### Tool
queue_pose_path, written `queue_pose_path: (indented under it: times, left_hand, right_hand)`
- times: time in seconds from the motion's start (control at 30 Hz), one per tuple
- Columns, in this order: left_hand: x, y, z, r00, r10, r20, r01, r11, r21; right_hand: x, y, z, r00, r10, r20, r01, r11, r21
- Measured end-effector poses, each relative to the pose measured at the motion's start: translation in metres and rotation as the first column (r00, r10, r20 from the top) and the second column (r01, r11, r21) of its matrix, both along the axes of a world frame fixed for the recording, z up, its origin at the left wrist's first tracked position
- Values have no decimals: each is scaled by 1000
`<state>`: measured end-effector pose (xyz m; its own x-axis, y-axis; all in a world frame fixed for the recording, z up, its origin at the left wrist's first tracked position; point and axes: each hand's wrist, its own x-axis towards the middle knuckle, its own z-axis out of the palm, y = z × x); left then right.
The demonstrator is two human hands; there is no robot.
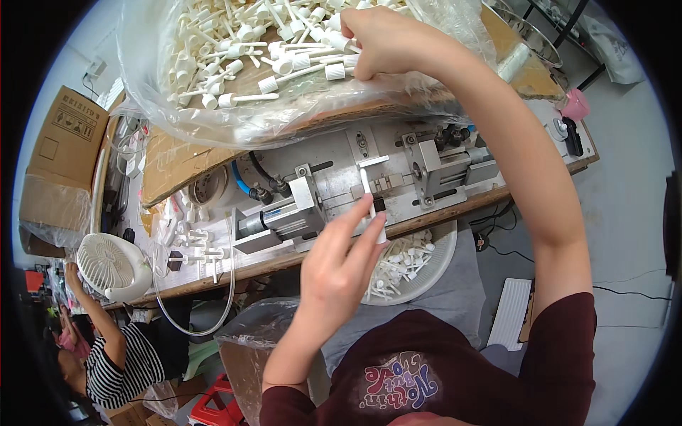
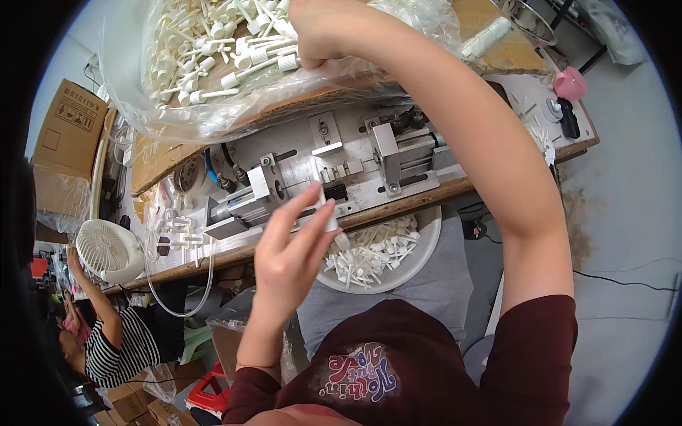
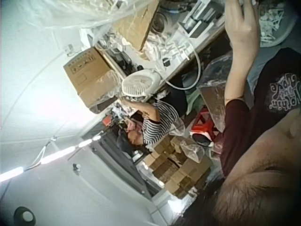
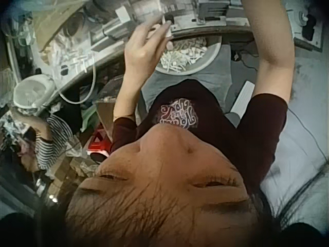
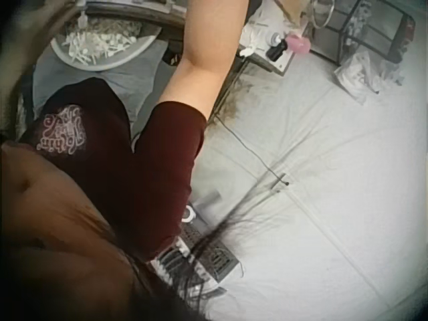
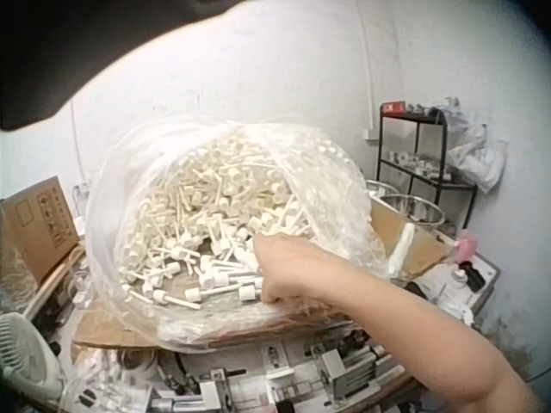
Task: The user is assembling plastic spray bottle pump components using a pneumatic machine in a workshop setting.
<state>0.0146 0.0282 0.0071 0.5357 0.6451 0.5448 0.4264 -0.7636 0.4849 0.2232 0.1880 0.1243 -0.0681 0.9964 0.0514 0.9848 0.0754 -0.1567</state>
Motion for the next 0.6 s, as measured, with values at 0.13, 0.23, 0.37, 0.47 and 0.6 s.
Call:
queue_pose_path:
  times: [0.13, 0.23, 0.37, 0.47, 0.6]
  left_hand:
    - [11, -4, -23, 993, 74, -93, -67, 995, 78]
    - [14, -3, -31, 982, 123, -141, -108, 988, 112]
    - [13, 4, -28, 977, 136, -165, -112, 983, 144]
    - [13, 8, -25, 977, 115, -179, -94, 988, 124]
    - [13, 6, -24, 974, 129, -188, -113, 989, 92]
  right_hand:
    - [10, 17, -16, 993, 100, 67, -105, 992, 73]
    - [12, 19, -18, 987, 132, 91, -141, 985, 102]
    - [19, 15, -14, 976, 204, -71, -186, 961, 204]
    - [26, 4, -5, 949, 213, -232, -140, 945, 296]
    - [42, -9, 1, 632, 88, -770, 18, 992, 129]
